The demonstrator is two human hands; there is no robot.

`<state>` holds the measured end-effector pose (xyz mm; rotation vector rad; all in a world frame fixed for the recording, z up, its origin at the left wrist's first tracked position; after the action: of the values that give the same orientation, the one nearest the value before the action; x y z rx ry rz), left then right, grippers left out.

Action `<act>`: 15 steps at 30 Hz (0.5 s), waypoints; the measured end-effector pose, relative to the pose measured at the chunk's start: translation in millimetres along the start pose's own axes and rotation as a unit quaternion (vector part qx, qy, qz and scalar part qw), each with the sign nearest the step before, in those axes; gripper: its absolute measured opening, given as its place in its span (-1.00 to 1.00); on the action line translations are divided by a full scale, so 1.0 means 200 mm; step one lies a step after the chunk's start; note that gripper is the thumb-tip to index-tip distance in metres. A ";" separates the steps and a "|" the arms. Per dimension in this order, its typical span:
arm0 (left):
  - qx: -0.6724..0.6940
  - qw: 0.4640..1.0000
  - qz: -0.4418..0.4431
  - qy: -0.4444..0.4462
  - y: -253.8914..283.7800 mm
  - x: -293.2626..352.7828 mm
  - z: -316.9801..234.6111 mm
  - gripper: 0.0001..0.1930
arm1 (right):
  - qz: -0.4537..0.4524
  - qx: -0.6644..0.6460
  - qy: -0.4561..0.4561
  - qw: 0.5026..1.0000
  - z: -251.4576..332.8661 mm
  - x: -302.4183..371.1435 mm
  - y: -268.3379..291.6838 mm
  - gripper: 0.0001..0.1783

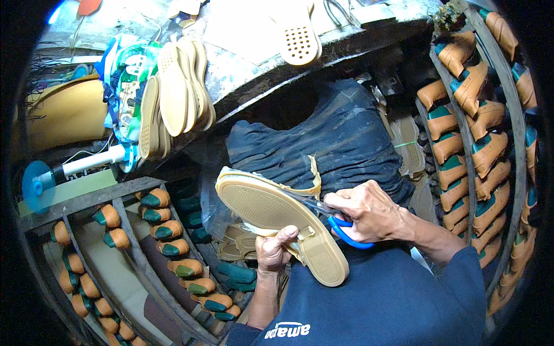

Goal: The person sits on the floor and uses scissors to trim excess material from the edges of beige shoe soles. They handle each sole one at a time, rotate it to cut along the perimeter, and place the trimmed soles on a nearby table.

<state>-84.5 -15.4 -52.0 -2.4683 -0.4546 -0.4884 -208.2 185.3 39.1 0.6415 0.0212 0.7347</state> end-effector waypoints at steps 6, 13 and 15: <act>-0.033 0.997 0.029 -0.059 0.04 -0.11 -0.17 -0.43 | 0.007 -0.034 0.028 0.999 0.01 -0.06 0.00 -0.75; -0.003 0.985 -0.008 -0.174 0.07 -0.18 -0.39 -0.43 | 0.017 -0.040 0.033 0.999 0.07 -0.09 -0.08 -0.59; -0.010 0.985 -0.006 -0.174 0.07 -0.17 -0.40 -0.43 | 0.041 -0.033 0.019 0.998 0.07 -0.09 -0.12 -0.42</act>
<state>-127.3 -81.4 -11.6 -2.5787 -0.6041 -0.0628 -203.5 153.3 32.9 0.5682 0.0046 0.8239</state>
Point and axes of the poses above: each hand's wrist, its own x-axis away from the middle knuckle, its own y-axis out of the back of the hand, z = x × y, the point moved 10 cm from there along -x, towards the middle knuckle, and after that the axes turned 12 degrees about -y, right-handed, at the moved point
